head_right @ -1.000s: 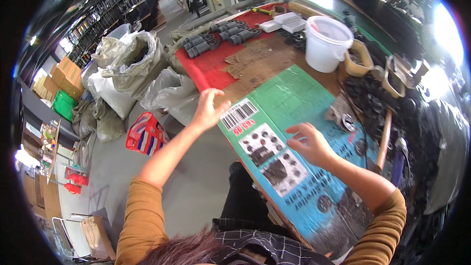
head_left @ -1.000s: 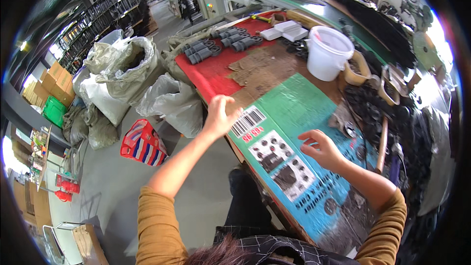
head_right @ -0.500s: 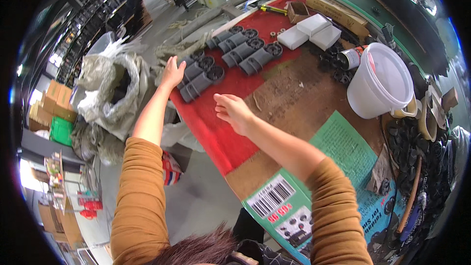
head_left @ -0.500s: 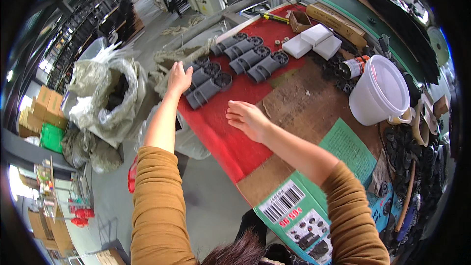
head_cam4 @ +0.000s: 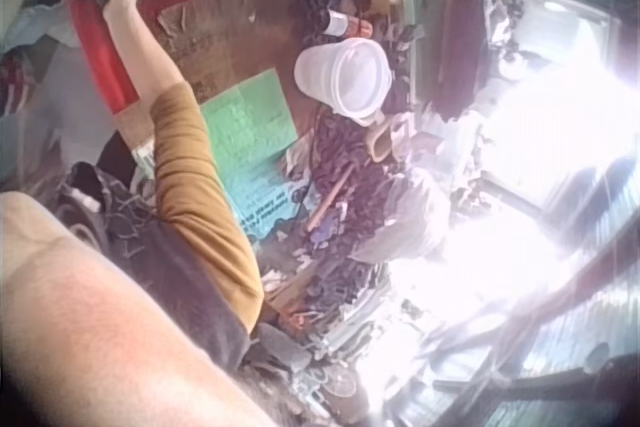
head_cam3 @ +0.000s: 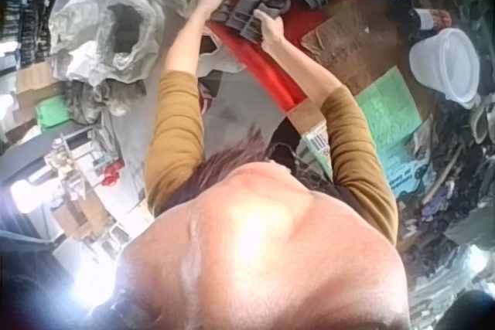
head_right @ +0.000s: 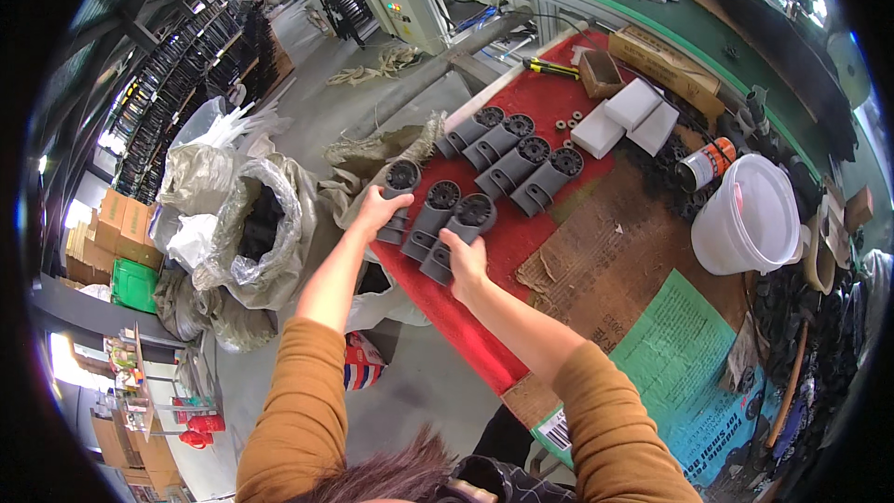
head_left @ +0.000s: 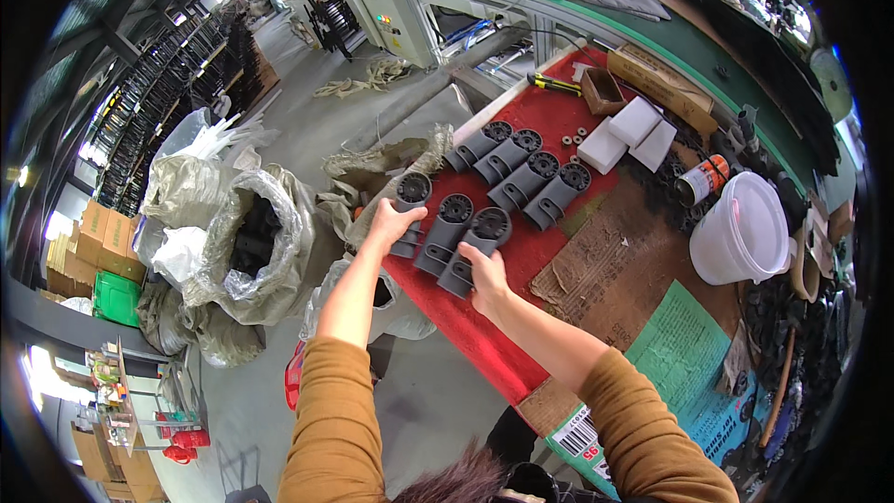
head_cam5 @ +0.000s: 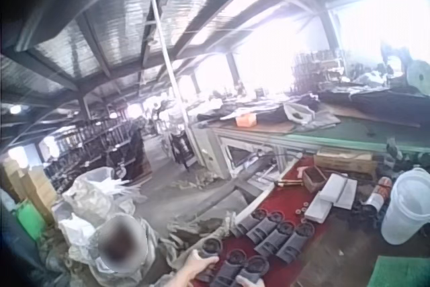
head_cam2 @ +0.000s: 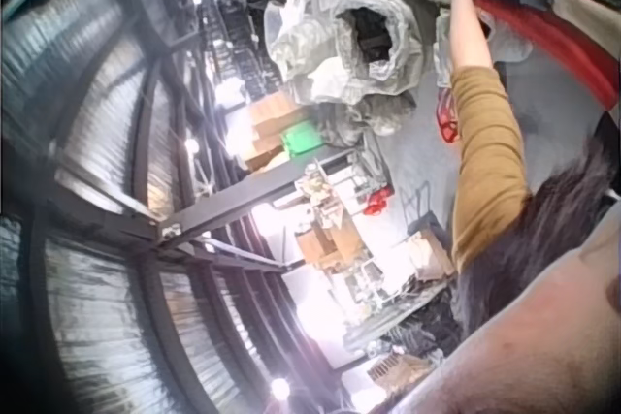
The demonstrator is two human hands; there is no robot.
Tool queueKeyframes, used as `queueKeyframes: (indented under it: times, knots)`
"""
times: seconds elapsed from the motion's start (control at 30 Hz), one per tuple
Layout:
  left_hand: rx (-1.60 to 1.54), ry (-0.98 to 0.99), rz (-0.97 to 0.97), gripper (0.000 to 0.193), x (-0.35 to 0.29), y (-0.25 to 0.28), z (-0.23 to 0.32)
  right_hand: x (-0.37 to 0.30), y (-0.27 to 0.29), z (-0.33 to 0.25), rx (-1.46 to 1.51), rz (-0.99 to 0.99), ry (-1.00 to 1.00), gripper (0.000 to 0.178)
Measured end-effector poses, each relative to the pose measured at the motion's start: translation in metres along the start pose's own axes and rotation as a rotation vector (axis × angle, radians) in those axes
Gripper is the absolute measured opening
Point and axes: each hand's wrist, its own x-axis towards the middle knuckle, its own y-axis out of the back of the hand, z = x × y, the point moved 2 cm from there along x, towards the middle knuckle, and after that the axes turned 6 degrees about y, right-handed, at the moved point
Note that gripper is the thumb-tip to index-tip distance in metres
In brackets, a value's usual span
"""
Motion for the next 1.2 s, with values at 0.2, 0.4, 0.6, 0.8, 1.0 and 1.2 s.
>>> queueKeyframes:
  times: [0.2, 0.4, 0.6, 0.8, 1.0, 1.2]
  knots:
    - [-0.326, -0.002, -0.324, 0.073, -0.063, -0.04, 0.011, -0.003, 0.023, -0.012, 0.128, -0.252, -0.031, 0.032]
    - [-0.421, 0.007, -0.534, 0.076, -0.218, -0.108, 0.004, -0.133, 0.154, -0.024, 0.109, -0.204, 0.047, 0.052]
    - [-0.377, 0.064, -0.841, 0.089, -0.406, -0.255, -0.009, -0.315, 0.325, -0.053, -0.017, 0.221, 0.096, 0.051]
    - [-0.066, -0.075, -1.012, 0.089, -0.469, -0.32, 0.012, -0.383, 0.4, -0.064, 0.093, 0.399, 0.125, 0.046]
    - [0.35, -0.409, -0.613, 0.077, -0.481, -0.316, 0.022, -0.399, 0.506, -0.043, -0.165, 0.688, 0.153, 0.05]
    - [0.23, -0.514, -0.733, 0.077, -0.467, -0.305, 0.026, -0.436, 0.53, -0.028, -0.777, 0.897, 0.241, 0.057]
